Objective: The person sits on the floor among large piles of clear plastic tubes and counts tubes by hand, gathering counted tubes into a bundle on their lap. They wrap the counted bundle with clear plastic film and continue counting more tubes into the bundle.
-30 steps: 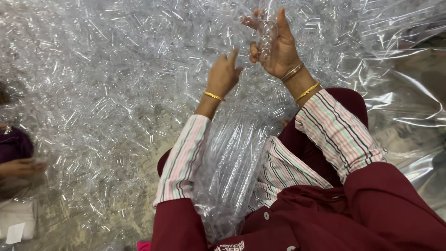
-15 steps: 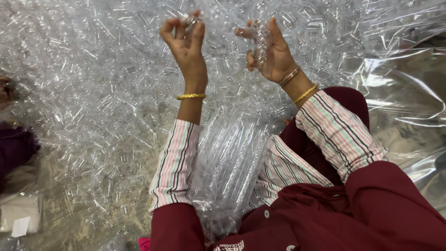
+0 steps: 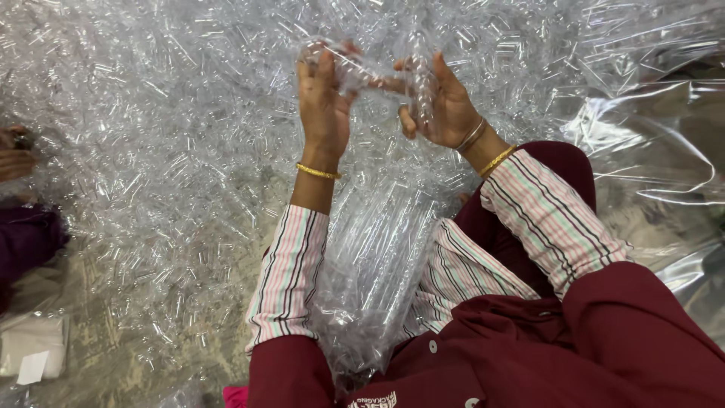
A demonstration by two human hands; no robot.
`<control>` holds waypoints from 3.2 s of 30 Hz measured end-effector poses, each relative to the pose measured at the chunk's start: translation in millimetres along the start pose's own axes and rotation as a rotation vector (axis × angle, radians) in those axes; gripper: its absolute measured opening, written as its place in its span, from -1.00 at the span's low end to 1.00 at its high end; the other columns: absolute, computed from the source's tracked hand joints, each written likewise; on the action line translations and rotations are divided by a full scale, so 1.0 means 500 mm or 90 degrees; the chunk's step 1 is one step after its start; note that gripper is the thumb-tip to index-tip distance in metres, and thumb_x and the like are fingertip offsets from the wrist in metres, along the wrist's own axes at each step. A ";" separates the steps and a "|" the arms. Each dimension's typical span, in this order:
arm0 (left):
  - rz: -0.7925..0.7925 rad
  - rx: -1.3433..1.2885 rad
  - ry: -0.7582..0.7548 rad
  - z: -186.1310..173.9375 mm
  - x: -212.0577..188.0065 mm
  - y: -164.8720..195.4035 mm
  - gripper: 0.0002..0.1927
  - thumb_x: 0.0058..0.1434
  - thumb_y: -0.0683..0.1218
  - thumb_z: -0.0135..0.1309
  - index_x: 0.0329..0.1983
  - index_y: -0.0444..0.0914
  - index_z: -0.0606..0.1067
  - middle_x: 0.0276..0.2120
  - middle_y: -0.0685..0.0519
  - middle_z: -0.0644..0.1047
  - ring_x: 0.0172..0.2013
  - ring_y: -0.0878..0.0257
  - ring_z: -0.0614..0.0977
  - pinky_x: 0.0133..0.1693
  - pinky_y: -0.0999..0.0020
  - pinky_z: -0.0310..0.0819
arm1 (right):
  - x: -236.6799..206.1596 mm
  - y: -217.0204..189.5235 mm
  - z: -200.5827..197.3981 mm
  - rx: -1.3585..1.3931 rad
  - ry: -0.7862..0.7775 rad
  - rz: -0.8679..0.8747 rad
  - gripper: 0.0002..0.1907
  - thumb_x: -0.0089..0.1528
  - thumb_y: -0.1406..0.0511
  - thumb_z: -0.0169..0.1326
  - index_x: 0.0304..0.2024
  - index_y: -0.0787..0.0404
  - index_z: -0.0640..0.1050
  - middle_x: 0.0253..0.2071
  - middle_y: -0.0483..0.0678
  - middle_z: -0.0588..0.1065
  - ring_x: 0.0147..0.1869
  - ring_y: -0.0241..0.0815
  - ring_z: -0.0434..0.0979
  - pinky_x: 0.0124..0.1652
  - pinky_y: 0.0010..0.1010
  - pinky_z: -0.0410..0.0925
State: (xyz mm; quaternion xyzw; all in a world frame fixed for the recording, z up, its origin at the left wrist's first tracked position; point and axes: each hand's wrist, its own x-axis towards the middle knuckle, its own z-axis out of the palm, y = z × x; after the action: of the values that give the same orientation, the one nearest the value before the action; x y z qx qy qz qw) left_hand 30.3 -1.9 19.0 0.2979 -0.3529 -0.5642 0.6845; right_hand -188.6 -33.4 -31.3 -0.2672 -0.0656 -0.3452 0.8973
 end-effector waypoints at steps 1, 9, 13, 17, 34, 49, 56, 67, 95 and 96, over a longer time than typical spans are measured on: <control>-0.068 -0.035 0.000 -0.004 -0.010 0.004 -0.40 0.43 0.14 0.02 0.31 -0.27 0.12 0.11 -0.25 0.49 0.14 -0.10 0.57 0.09 -0.16 0.66 | -0.004 0.002 0.008 0.006 -0.017 0.004 -0.33 0.47 -0.14 -0.33 0.38 0.15 0.33 0.37 0.23 0.37 -0.25 0.02 0.68 -0.27 -0.21 0.56; -0.101 -0.062 0.018 -0.018 -0.080 0.115 -0.28 0.36 0.34 -0.11 0.36 -0.21 0.13 0.13 -0.30 0.46 0.13 -0.15 0.59 0.09 -0.28 0.64 | -0.020 0.045 0.078 0.026 -0.069 0.056 -0.31 0.47 -0.14 -0.40 0.33 0.21 0.35 0.40 0.32 0.40 -0.23 0.01 0.68 -0.28 -0.24 0.57; 0.022 -0.057 -0.004 -0.023 -0.129 0.188 -0.36 0.43 0.26 -0.13 0.42 -0.13 0.09 0.13 -0.26 0.45 0.15 -0.13 0.58 0.09 -0.21 0.57 | -0.024 0.079 0.110 -0.421 -0.016 0.134 -0.31 0.50 -0.13 -0.34 0.21 0.33 0.42 0.10 0.27 0.56 -0.43 -0.16 0.57 -0.42 -0.29 0.48; -0.001 0.096 -0.091 0.006 -0.214 0.188 -0.46 0.58 0.17 -0.15 0.44 -0.19 0.09 0.18 -0.20 0.46 0.17 -0.11 0.58 0.09 -0.04 0.66 | -0.039 0.125 0.144 -0.571 -0.017 0.214 -0.31 0.40 -0.14 -0.32 0.24 0.26 0.40 -0.12 0.08 0.62 -0.45 -0.26 0.57 -0.40 -0.42 0.47; -0.164 0.427 0.031 -0.141 -0.574 0.245 -0.37 0.15 -0.27 0.25 0.30 -0.29 0.35 0.00 0.08 0.55 -0.03 0.34 0.58 0.01 0.41 0.52 | 0.022 0.160 0.463 -1.583 -0.322 -0.862 -0.61 0.47 -0.11 0.16 0.26 -0.22 0.49 0.45 -0.21 0.23 0.55 -0.19 0.12 0.52 0.33 -0.33; -0.252 0.794 0.257 -0.151 -0.848 0.365 -0.37 -0.12 -0.23 0.38 0.10 -0.23 0.52 -0.20 0.02 0.62 -0.21 0.20 0.63 -0.15 0.30 0.52 | -0.128 0.241 0.451 -1.162 -0.159 -0.087 -0.30 0.13 0.60 -0.05 0.30 0.04 0.44 0.21 0.01 0.47 -0.12 -0.09 0.64 -0.22 -0.40 0.53; -0.130 0.889 0.286 -0.001 -0.822 0.284 -0.53 0.08 -0.12 0.28 0.06 -0.30 0.48 -0.13 -0.14 0.59 -0.27 0.06 0.69 -0.31 0.24 0.62 | -0.152 0.393 0.533 -1.047 -0.286 0.035 -0.18 0.07 0.54 -0.02 0.43 0.26 0.26 0.50 0.06 0.19 0.04 0.06 0.65 -0.25 -0.34 0.54; -0.002 0.668 0.420 -0.099 -0.717 0.097 -0.53 0.12 -0.16 0.41 -0.13 -0.34 0.32 -0.34 0.09 0.34 -0.34 0.33 0.37 -0.29 0.39 0.43 | -0.168 0.472 0.539 -0.923 -0.420 0.076 -0.30 0.06 0.49 0.05 0.31 0.42 0.33 0.56 0.09 0.09 0.26 0.09 0.59 -0.22 -0.31 0.53; -0.459 0.076 0.380 -0.436 -0.319 0.092 0.05 0.13 0.02 0.16 0.57 0.32 -0.17 0.47 -0.31 -0.04 0.29 -0.46 0.20 -0.02 -0.40 0.45 | 0.220 0.269 -0.071 -1.665 -0.193 0.084 -0.31 0.08 0.39 0.12 0.29 -0.08 0.46 0.40 -0.06 0.28 0.42 0.32 0.19 0.19 0.25 0.12; -0.434 0.145 0.336 -0.432 -0.293 0.089 -0.01 0.16 -0.02 0.18 0.55 0.26 -0.10 0.45 -0.23 0.03 0.30 -0.35 0.25 -0.02 -0.35 0.49 | 0.219 0.269 -0.076 -1.684 -0.179 0.061 -0.31 0.08 0.38 0.14 0.29 -0.08 0.47 0.39 -0.06 0.29 0.41 0.29 0.21 0.21 0.24 0.13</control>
State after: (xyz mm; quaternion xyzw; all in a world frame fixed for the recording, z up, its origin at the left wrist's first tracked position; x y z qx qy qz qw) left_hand 215.3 152.5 -90.4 0.6046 -0.1077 -0.6195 0.4890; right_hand -20.6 -34.2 -88.5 -0.9674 0.2348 -0.0864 -0.0390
